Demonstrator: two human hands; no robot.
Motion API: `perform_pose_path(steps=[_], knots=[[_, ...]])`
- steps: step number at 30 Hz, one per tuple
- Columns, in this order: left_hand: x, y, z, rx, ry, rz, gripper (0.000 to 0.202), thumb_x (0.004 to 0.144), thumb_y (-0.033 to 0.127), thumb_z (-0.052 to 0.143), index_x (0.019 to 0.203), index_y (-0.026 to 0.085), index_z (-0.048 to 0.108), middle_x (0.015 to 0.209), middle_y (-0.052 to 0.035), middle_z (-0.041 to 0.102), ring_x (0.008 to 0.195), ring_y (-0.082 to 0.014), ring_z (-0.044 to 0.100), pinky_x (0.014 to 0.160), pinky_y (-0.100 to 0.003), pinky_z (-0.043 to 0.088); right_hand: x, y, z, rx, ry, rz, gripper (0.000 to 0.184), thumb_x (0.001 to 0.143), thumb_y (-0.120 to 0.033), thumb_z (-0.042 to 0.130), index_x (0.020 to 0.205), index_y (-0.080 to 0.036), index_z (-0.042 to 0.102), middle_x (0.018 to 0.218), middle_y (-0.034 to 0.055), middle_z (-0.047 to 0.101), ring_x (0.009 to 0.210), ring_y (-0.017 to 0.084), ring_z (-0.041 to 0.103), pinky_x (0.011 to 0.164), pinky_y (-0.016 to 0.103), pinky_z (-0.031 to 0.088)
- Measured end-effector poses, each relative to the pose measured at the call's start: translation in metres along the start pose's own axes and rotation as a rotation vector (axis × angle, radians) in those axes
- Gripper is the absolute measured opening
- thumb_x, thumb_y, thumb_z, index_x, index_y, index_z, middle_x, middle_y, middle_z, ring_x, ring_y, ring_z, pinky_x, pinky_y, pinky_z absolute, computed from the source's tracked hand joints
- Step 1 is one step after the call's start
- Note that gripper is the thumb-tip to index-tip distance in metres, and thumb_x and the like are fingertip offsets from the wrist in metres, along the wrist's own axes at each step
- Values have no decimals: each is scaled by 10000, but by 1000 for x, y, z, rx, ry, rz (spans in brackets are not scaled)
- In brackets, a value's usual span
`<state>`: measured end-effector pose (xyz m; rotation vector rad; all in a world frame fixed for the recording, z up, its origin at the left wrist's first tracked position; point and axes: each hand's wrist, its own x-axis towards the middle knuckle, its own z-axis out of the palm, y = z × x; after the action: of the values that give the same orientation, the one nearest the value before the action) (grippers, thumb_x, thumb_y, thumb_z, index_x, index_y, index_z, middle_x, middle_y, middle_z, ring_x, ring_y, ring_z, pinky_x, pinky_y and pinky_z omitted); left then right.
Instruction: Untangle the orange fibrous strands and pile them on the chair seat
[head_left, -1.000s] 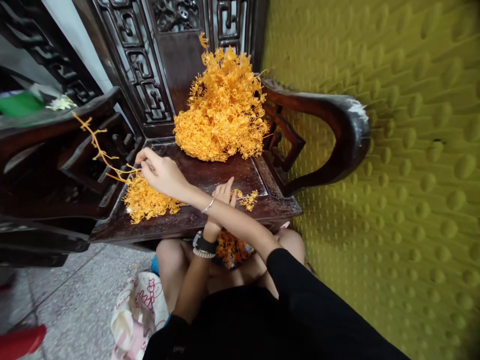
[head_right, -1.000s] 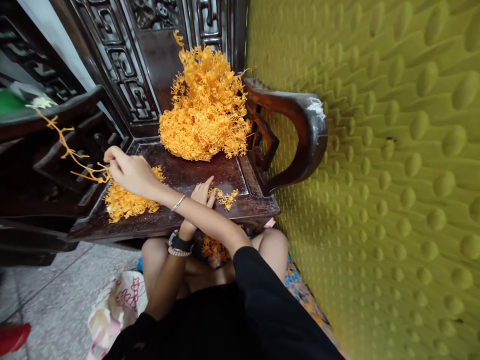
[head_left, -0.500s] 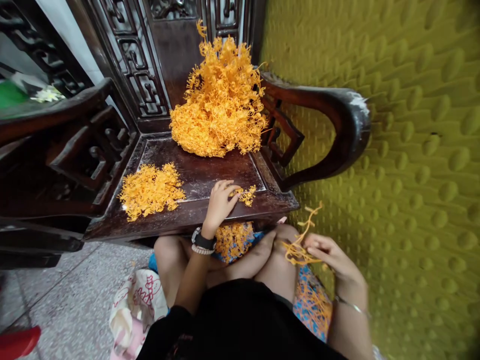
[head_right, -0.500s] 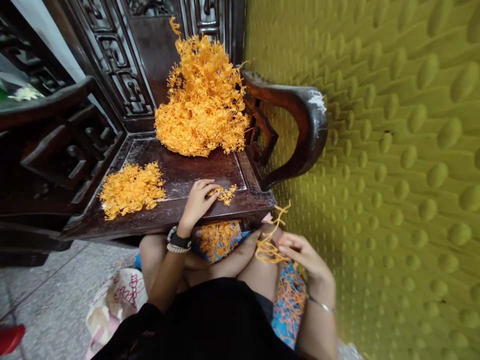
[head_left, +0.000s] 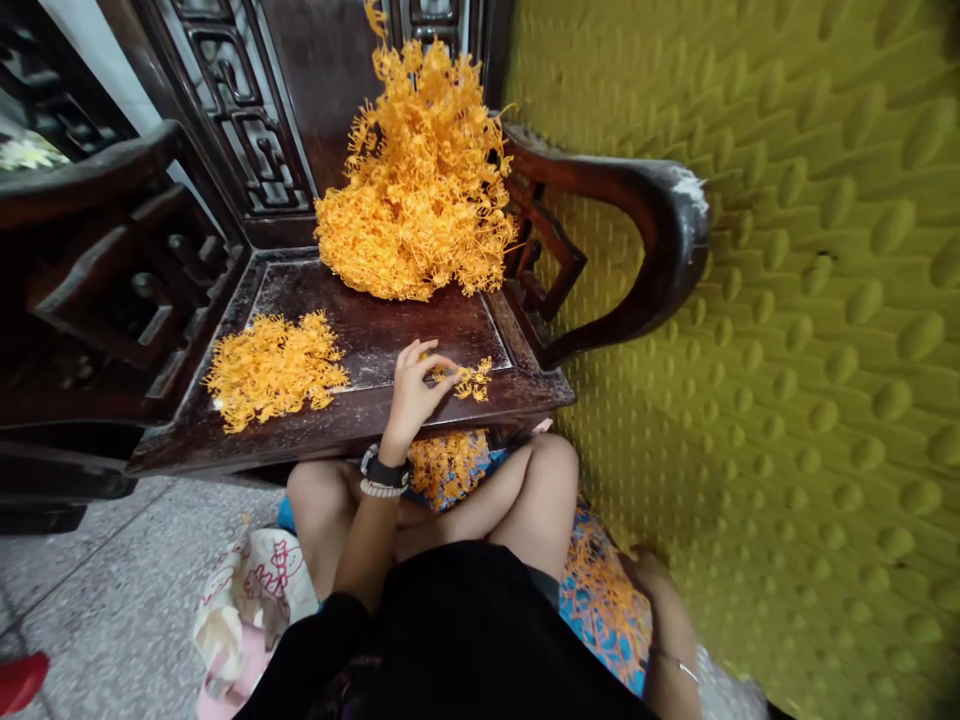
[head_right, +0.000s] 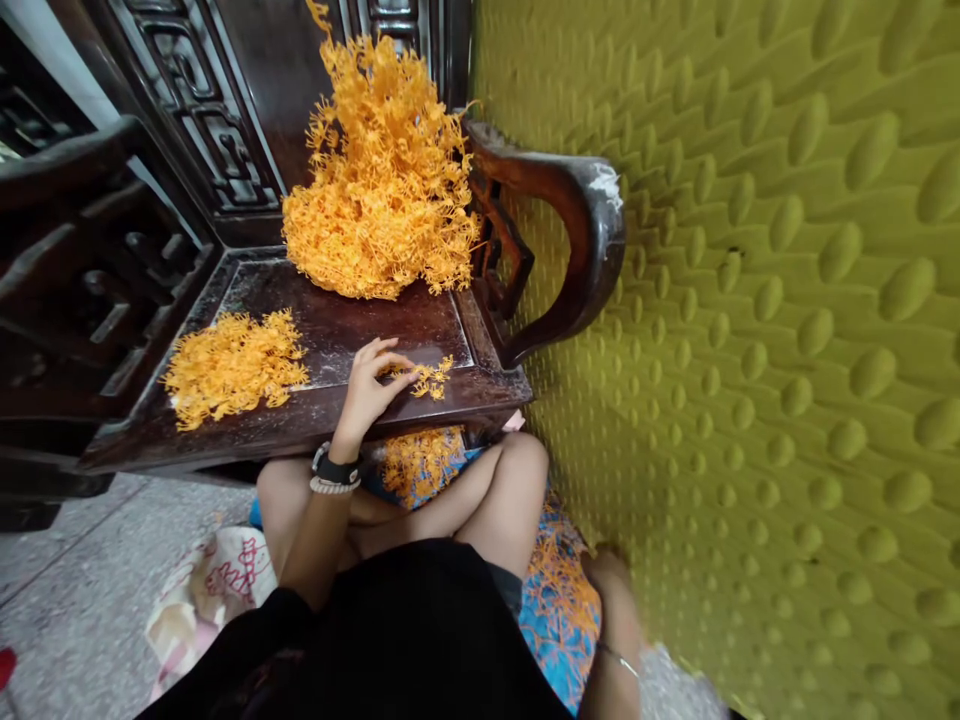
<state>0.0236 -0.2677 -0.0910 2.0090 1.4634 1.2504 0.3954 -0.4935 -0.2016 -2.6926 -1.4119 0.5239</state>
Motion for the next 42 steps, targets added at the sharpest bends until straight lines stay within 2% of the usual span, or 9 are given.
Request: perform_pose_path(steps=[3,6,10,14,20,23,30,35,42], knots=[[-1,-3,1,2,47,-35,91,818,238,668,851,257,751,1260,-39,627,1259,-253,457,1097,-459,344,15,-46,-9,-5,29,-45,300,803,-320,427,759,-164,679,751,179,706,710,285,687,622,376,502],[-2,-7,3,19,61,-55,186,866,205,593,951,257,750,1259,-42,635,1254,-245,462,1093,-454,353,23,-118,-7,208,-43,-474,364,877,-305,356,897,-126,672,864,146,721,801,239,675,717,322,488],[-1,-8,3,45,84,-72,262,909,185,493,1040,205,718,1262,-77,633,1275,-244,443,1100,-446,348,28,-209,33,216,-184,-650,225,852,-212,450,879,-156,666,881,71,726,799,173,662,760,245,478],[-5,6,-4,56,206,12,310,929,186,415,1120,209,658,1326,-72,585,1328,-231,391,1104,-454,335,29,-251,84,166,-165,-652,242,840,-178,515,1040,-108,634,1100,163,674,1002,228,622,881,297,445],[-52,3,-7,10,442,230,254,908,192,390,928,223,642,960,-63,686,985,-199,601,957,-419,439,8,-256,125,110,-154,-764,273,932,-296,439,1065,-151,629,1133,122,634,1088,238,532,959,337,386],[-89,-20,2,24,472,153,218,874,228,405,820,226,617,824,-69,661,880,-215,596,912,-442,444,0,-250,131,55,-155,-817,288,888,-323,522,1098,-158,627,1183,131,596,1132,276,475,985,381,354],[-152,-55,36,33,34,-181,195,838,190,415,797,211,605,848,-73,660,864,-208,609,842,-381,478,7,-239,128,-79,-184,-855,369,831,-277,613,1156,-102,605,1217,174,589,1183,332,443,1026,471,317],[-164,-78,52,41,-271,-354,217,888,153,404,911,192,616,912,-56,695,869,-172,649,822,-300,494,19,-248,136,-157,-282,-903,241,896,-257,559,1089,-129,628,1116,121,641,1131,252,532,1012,455,393],[-173,-97,70,112,-581,-466,260,864,159,513,1086,203,641,1109,-87,697,1024,-209,641,896,-301,465,31,-249,140,-192,-423,-867,332,916,-341,556,1194,-159,564,1198,93,592,1024,200,609,866,412,532]])
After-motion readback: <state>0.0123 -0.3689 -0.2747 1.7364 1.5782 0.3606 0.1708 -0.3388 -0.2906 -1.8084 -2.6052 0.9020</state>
